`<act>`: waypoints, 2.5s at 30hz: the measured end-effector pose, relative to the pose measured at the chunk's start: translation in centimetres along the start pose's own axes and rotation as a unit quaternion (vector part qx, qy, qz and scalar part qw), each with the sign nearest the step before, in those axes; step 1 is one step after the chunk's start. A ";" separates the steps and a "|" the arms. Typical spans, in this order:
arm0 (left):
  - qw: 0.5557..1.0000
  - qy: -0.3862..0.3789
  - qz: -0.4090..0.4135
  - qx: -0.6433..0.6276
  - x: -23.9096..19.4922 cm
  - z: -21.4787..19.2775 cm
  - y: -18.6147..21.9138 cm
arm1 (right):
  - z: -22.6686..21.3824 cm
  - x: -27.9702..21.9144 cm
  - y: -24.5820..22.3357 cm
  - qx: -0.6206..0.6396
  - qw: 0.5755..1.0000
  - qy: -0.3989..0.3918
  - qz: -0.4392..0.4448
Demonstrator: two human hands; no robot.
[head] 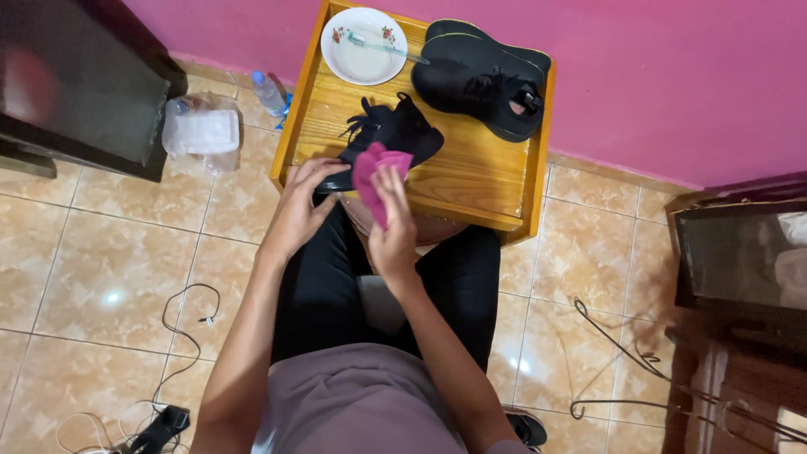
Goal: The person wipes a black shoe with a pink cloth on a wooden table. They rotate the shoe to clean different sides and then use a toothbrush to scrub the sole.
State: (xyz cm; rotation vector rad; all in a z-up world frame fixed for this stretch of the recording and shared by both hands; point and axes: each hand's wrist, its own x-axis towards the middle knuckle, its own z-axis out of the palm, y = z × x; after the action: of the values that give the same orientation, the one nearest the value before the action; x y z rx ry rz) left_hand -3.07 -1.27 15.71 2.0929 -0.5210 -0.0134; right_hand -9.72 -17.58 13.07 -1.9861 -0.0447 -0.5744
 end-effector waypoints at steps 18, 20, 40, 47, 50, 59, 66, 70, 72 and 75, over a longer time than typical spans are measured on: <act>0.999 -0.013 -0.019 -0.033 -0.6 2.4 -2.2 | -6.2 8.6 17.9 -0.013 0.988 0.080 0.131; 0.999 -0.028 -0.009 -0.035 -0.3 3.5 -2.6 | -5.1 7.3 15.0 -0.035 0.986 0.058 0.155; 0.996 -0.030 0.040 -0.074 2.3 5.5 -5.8 | -2.5 -2.5 5.9 0.122 0.981 0.111 0.099; 0.991 0.023 0.061 -0.117 2.3 6.0 -6.1 | -5.6 4.3 11.4 -0.009 0.960 0.253 0.120; 0.991 0.026 0.059 -0.117 2.5 6.1 -6.1 | -1.1 4.8 9.7 0.014 0.991 0.118 0.054; 0.996 -0.039 0.059 -0.061 2.3 6.5 -7.1 | 2.7 -0.8 5.7 -0.095 0.992 0.023 -0.079; 0.983 -0.029 -0.006 -0.183 2.0 6.0 -8.5 | 7.7 -1.6 3.0 -0.137 0.983 -0.016 -0.120; 0.984 -0.034 -0.003 -0.177 2.7 5.4 -7.4 | 7.4 -1.5 2.3 -0.094 0.989 -0.047 -0.101; 0.989 -0.047 -0.016 -0.142 2.7 4.5 -6.9 | 7.3 -1.7 2.9 -0.137 0.980 -0.075 -0.122; 0.995 -0.047 0.002 -0.092 2.9 4.7 -7.9 | 4.5 -0.3 4.4 -0.237 0.945 -0.106 -0.201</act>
State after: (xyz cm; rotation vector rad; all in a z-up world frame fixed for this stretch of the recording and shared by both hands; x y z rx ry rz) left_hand 1.44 -2.45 7.25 1.9166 -0.5601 -0.1527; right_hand -7.07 -15.77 7.61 -2.5268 -0.4965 -0.6708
